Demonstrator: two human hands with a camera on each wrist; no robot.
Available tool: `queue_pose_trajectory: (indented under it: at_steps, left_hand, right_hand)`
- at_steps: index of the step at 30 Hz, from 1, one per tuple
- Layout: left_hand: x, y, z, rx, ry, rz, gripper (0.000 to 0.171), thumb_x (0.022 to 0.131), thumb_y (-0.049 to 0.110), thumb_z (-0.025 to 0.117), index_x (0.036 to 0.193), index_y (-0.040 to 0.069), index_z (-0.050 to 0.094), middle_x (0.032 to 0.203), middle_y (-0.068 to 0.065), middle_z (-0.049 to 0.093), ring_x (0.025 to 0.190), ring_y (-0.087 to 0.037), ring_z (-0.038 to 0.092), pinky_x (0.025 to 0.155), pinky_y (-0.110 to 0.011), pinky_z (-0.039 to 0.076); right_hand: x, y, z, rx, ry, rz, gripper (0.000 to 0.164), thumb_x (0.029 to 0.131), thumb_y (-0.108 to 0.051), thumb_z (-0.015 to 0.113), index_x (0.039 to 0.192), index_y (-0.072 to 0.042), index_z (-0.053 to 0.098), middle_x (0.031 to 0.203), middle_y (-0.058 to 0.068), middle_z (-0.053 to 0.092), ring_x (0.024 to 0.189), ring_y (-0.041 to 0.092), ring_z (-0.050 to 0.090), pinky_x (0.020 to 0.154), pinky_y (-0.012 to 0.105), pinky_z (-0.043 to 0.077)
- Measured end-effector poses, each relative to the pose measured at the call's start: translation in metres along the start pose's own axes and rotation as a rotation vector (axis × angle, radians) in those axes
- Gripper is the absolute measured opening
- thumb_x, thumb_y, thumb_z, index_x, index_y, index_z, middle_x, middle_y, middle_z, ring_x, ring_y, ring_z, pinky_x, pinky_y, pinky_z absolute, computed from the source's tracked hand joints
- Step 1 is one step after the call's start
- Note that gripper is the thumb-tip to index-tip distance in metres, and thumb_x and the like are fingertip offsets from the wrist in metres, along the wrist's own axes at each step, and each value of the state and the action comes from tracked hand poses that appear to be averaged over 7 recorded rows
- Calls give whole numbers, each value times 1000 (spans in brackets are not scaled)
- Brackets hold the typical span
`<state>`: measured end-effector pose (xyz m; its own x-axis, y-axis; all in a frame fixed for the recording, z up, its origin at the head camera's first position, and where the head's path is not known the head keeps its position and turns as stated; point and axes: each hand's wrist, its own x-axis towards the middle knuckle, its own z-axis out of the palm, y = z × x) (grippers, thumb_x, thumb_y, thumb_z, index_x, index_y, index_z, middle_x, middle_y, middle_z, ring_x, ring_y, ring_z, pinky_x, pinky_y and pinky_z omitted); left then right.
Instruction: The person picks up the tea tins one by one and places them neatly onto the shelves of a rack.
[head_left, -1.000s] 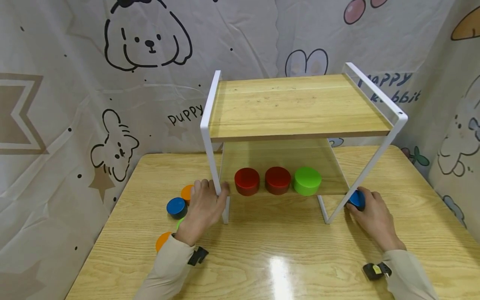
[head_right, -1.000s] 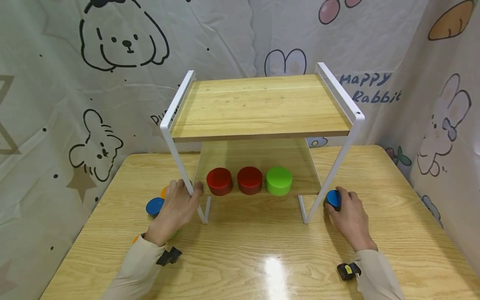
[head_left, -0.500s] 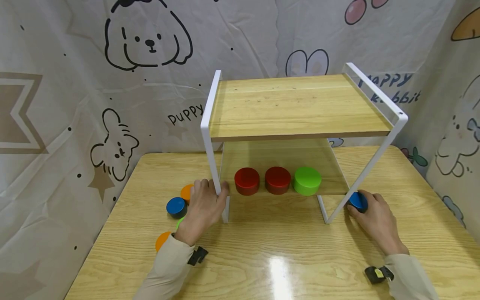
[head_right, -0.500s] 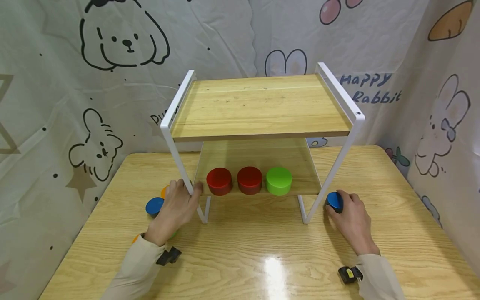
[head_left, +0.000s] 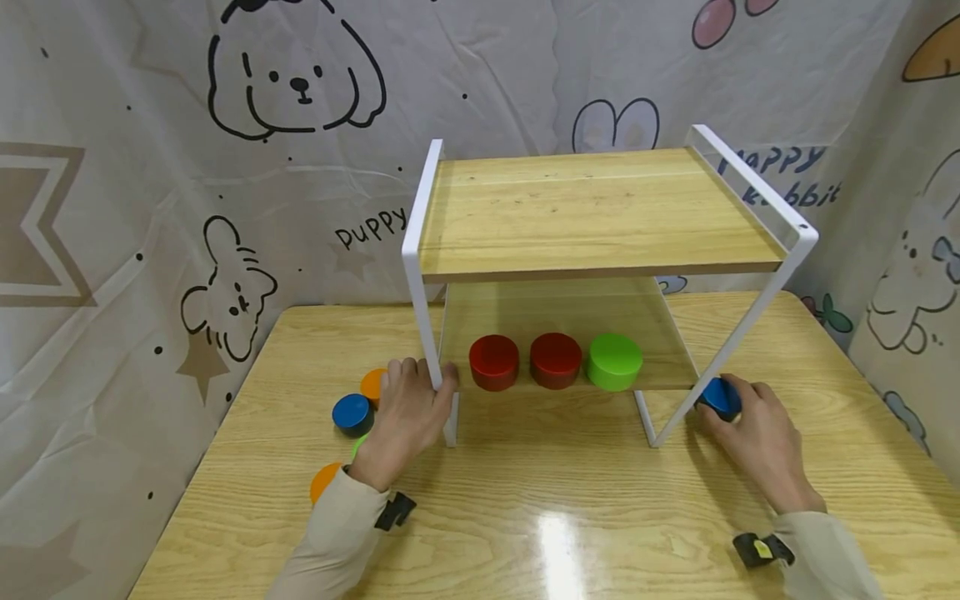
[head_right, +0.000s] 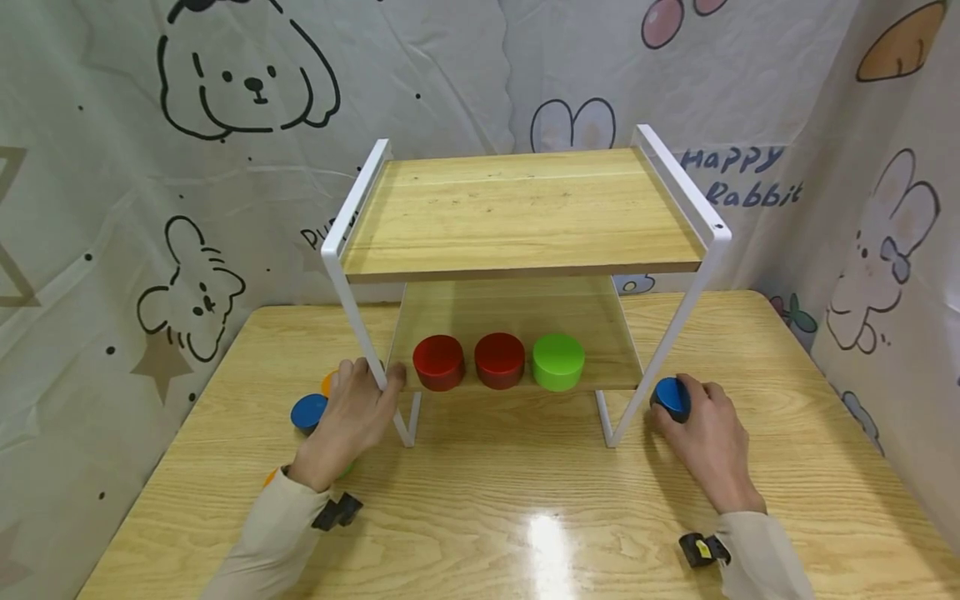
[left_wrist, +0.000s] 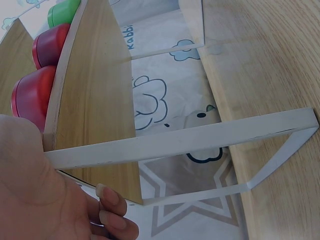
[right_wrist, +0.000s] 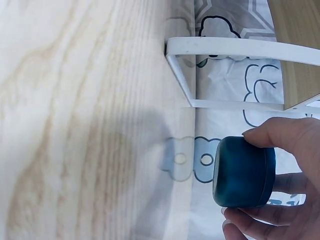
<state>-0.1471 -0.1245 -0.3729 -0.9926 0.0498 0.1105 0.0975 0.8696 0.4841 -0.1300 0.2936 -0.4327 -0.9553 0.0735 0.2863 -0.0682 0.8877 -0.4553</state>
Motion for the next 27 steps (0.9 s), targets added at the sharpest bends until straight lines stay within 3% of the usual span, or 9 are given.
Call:
queue_pose_trajectory:
  at_steps: [27]
  left_hand:
    - [0, 0, -1, -1, -15, -13, 50, 102, 41, 30, 70, 6, 47, 73, -10, 41, 76, -28, 36, 68, -35, 26]
  right_hand:
    - [-11, -31, -22, -27, 99, -66, 57, 81, -23, 75, 124, 8, 55, 108, 36, 53, 87, 53, 56, 63, 61, 49]
